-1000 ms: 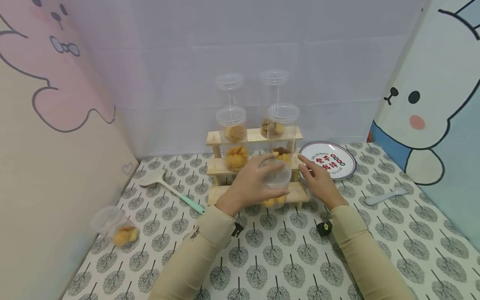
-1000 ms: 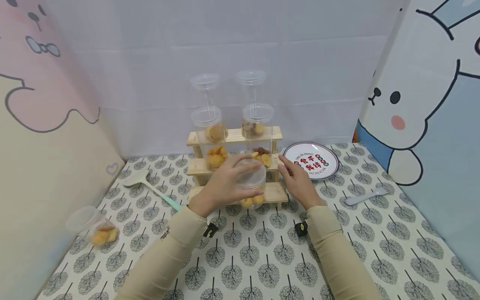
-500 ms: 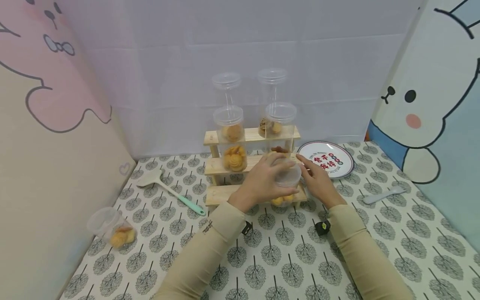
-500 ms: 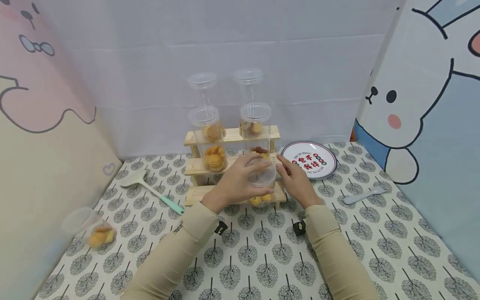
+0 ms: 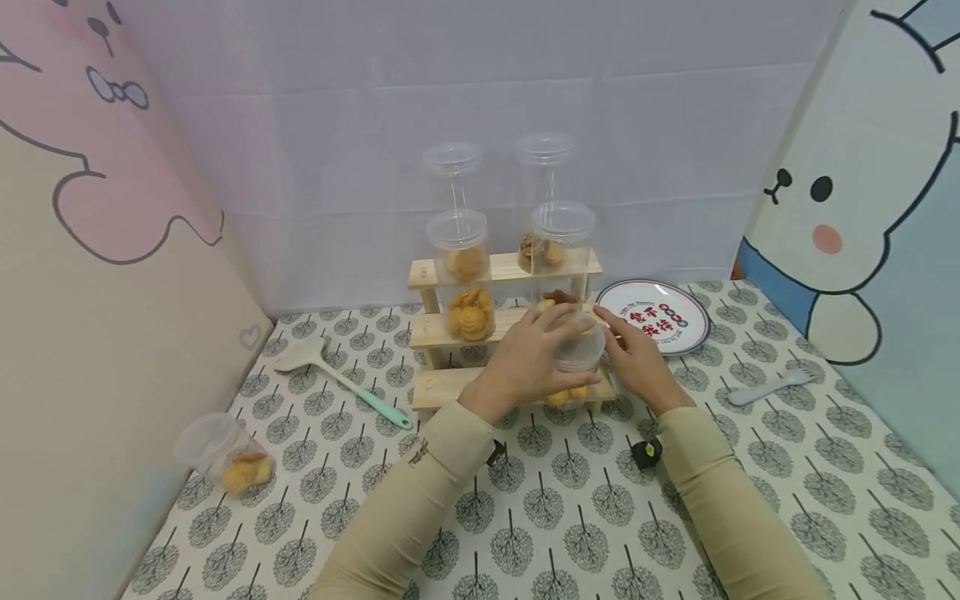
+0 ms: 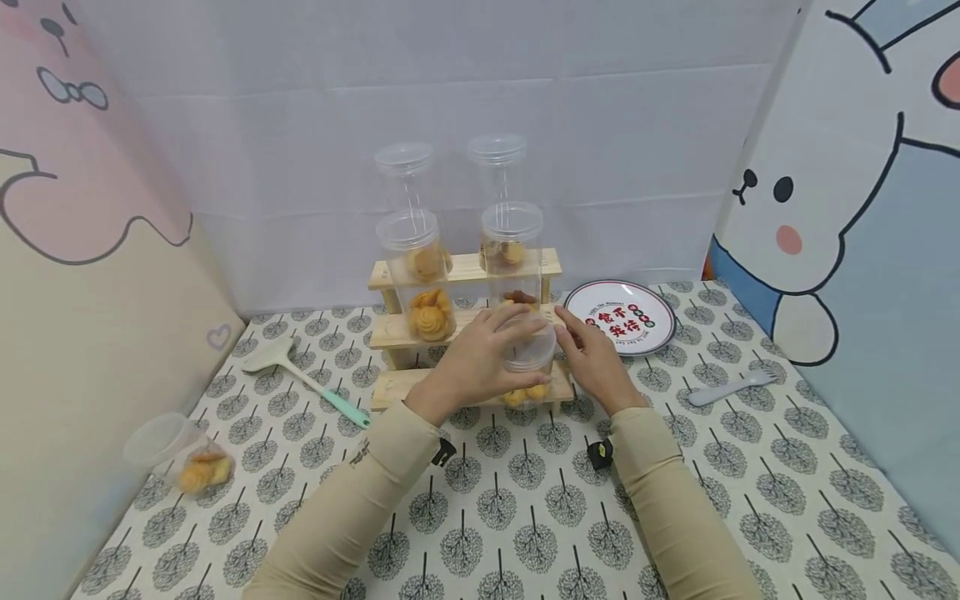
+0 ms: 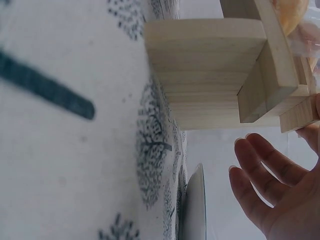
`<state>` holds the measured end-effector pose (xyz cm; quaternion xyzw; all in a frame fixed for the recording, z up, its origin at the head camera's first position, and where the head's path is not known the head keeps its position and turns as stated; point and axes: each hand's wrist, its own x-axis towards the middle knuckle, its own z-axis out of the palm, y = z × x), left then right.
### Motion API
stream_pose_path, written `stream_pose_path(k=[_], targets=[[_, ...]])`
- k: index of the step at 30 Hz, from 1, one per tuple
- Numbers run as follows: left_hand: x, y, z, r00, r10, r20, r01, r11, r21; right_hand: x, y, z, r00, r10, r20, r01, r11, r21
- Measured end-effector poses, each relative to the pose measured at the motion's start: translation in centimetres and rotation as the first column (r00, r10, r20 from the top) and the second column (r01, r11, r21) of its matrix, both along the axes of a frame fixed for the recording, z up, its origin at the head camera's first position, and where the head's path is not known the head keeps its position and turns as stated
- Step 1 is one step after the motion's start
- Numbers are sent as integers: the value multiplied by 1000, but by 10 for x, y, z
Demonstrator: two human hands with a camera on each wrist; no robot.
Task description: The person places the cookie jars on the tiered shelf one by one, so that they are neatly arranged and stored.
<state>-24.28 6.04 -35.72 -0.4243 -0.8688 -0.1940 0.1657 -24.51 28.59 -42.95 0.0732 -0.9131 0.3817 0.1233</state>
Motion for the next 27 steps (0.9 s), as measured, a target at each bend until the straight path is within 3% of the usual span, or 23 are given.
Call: stream_pose_path(k=[5,13,27], targets=[[5,0,2,999,35,-33,-37,998,-52,-1,0,1,1000,0,9,1,1000,-8],[10,-1,0,996,71,-57,-75,996,-55,-1,0,0,1000,-13,25,13,1000,8],[14,-7,4,997,56,-56,-59,997,-48,-1,-1,0,999,-20,40,19,1000,17]])
